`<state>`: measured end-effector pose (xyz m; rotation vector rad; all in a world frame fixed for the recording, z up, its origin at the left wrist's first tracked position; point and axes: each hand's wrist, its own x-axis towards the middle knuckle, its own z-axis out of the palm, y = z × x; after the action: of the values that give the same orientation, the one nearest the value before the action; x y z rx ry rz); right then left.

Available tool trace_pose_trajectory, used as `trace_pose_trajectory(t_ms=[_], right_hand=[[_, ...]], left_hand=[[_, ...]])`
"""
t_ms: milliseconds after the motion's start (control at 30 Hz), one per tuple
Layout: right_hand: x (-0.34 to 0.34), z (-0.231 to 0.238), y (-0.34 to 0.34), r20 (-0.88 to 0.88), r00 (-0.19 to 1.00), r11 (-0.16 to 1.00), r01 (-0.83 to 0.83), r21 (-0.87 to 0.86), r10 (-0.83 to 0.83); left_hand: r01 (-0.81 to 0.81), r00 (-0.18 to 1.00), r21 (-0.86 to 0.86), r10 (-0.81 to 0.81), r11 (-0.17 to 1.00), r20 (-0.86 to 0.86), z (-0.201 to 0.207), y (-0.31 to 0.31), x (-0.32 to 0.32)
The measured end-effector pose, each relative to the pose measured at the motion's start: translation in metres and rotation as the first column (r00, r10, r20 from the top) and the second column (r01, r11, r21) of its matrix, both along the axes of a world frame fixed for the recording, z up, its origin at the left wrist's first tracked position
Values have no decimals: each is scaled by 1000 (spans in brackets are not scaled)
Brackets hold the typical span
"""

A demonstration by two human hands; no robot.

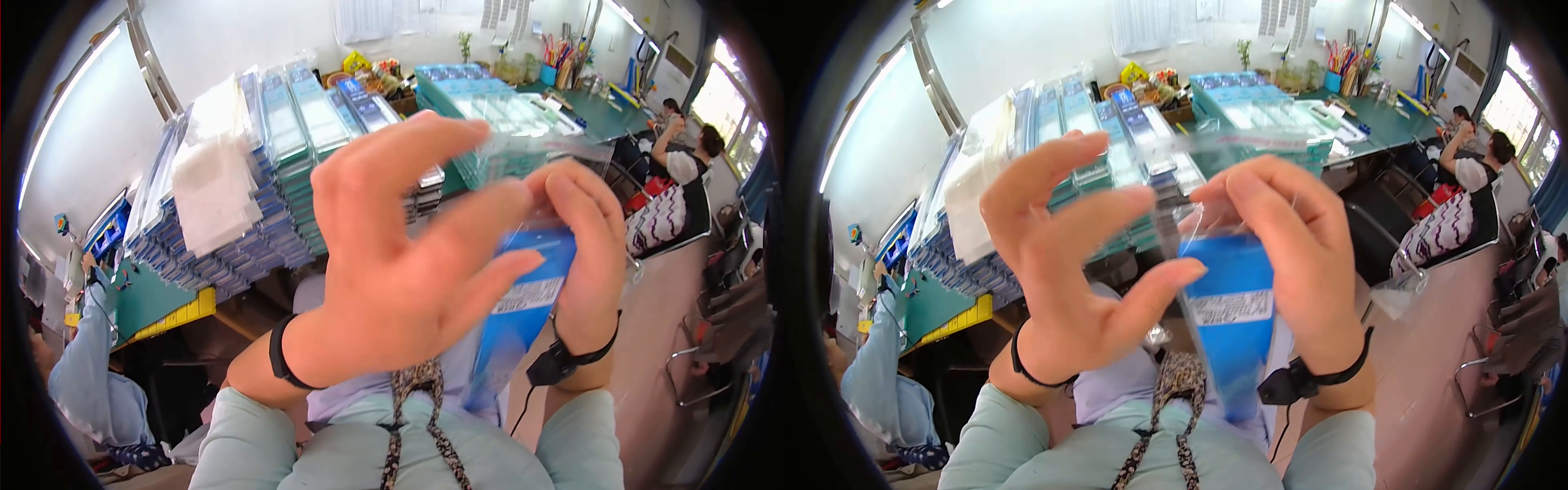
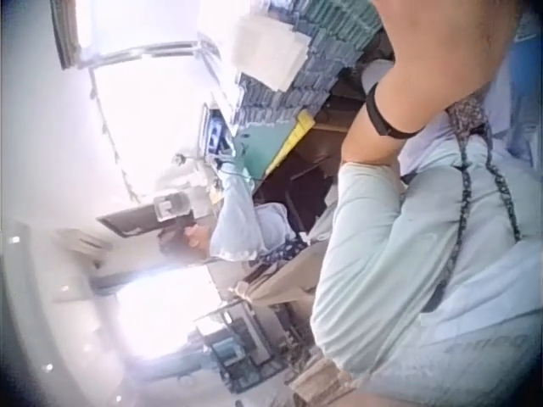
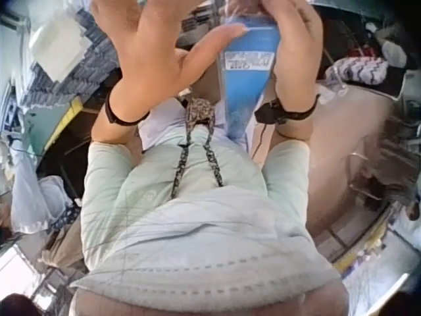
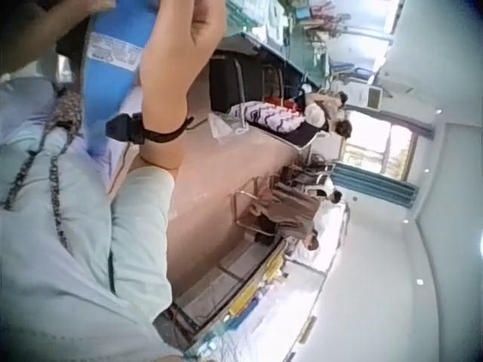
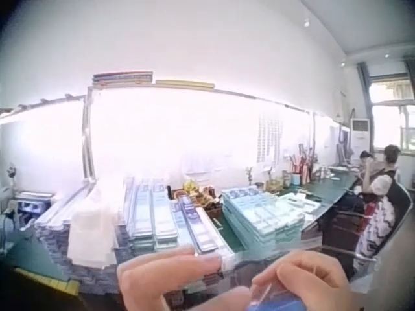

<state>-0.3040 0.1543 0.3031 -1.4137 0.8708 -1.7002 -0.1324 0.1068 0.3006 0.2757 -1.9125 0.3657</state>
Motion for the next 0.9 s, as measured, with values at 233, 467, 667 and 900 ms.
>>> trace_pose_trajectory(t_ms=[233,467,667,900], right_hand=[[15,7,11,151,988,995,8,-95,7],[27,-6,2,-212,960,893,72,-444,-182],[44,-1,1,-275,911,883,165,-440,-307],[48,-1,5,-452,750,864,327,-382,-483]], left_hand=[[-126,992,70,127,990,-19,20,10,-14],[-93,993,23,94,995,-75,18,0,-2],[-36,985,-85,21,996,-172,16,-7,7],[-108,861,89,137,990,-489,26,-10,25]])
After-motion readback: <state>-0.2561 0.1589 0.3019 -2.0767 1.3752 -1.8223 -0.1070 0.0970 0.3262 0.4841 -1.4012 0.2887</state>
